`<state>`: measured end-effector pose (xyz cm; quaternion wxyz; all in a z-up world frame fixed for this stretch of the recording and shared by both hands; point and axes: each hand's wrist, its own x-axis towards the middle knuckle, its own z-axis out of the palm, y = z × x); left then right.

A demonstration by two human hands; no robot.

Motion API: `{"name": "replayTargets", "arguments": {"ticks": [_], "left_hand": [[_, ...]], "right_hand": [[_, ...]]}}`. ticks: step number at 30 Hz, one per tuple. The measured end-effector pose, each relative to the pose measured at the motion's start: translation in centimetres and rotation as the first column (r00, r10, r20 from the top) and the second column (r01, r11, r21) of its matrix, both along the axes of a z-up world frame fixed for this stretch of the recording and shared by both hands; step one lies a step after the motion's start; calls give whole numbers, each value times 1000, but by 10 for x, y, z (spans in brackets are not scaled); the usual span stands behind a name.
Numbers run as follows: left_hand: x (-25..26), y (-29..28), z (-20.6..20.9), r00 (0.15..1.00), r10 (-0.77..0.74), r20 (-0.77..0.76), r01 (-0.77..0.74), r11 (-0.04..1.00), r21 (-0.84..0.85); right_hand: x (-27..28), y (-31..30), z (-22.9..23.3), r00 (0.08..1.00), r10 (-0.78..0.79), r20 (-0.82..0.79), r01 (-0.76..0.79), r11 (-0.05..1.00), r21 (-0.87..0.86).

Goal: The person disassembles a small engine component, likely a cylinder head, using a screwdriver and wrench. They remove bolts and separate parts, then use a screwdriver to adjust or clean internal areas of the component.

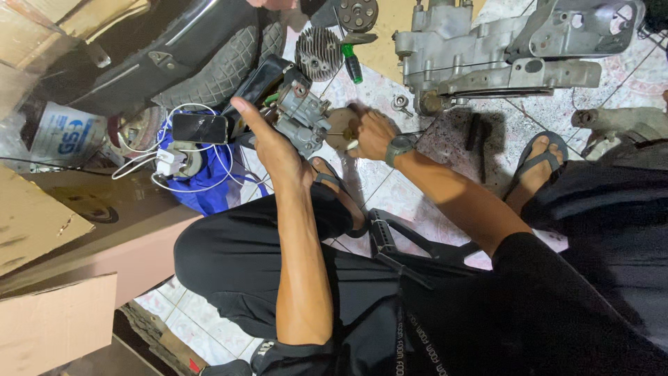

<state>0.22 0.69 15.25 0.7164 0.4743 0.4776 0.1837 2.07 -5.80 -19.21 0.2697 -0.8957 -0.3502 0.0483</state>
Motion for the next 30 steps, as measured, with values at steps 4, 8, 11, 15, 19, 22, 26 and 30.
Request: {"name": "replayTargets", "arguments": {"ticks": [4, 8, 11, 15, 19, 22, 26, 30], "left_hand": [[-4, -2, 4, 996, -73, -60, 76, 995, 60], [-2, 10, -22, 982, -175, -76, 180, 981, 67], [-6, -6, -4, 978, -190, -87, 197, 978, 75], [-9, -3, -7, 978, -204, -35, 205, 979, 20], [-10, -7, -20, 965, -250, 77, 253, 967, -29], [-12, -10, -42, 953, -285, 103, 291, 955, -58], [-8, 1, -104, 911, -344, 228, 388, 903, -185], [-9, -2, -117, 918, -391, 57, 396, 911, -121]], "right_hand": [[-8, -10, -33, 993, -20, 120, 24, 999, -30], [-6, -16, -23, 995, -90, -50, 85, 993, -84], [-9, -29, 2, 992, -91, -90, 88, 995, -41], [1, -68, 52, 988, -122, -95, 119, 992, -36], [8, -129, 131, 896, -284, -342, 281, 958, -59], [-4, -174, 199, 887, -193, -419, 209, 978, -8], [-27, -196, 272, 801, -87, -592, 167, 983, 81], [-47, -204, 277, 877, -95, -471, 191, 968, 161]]}}
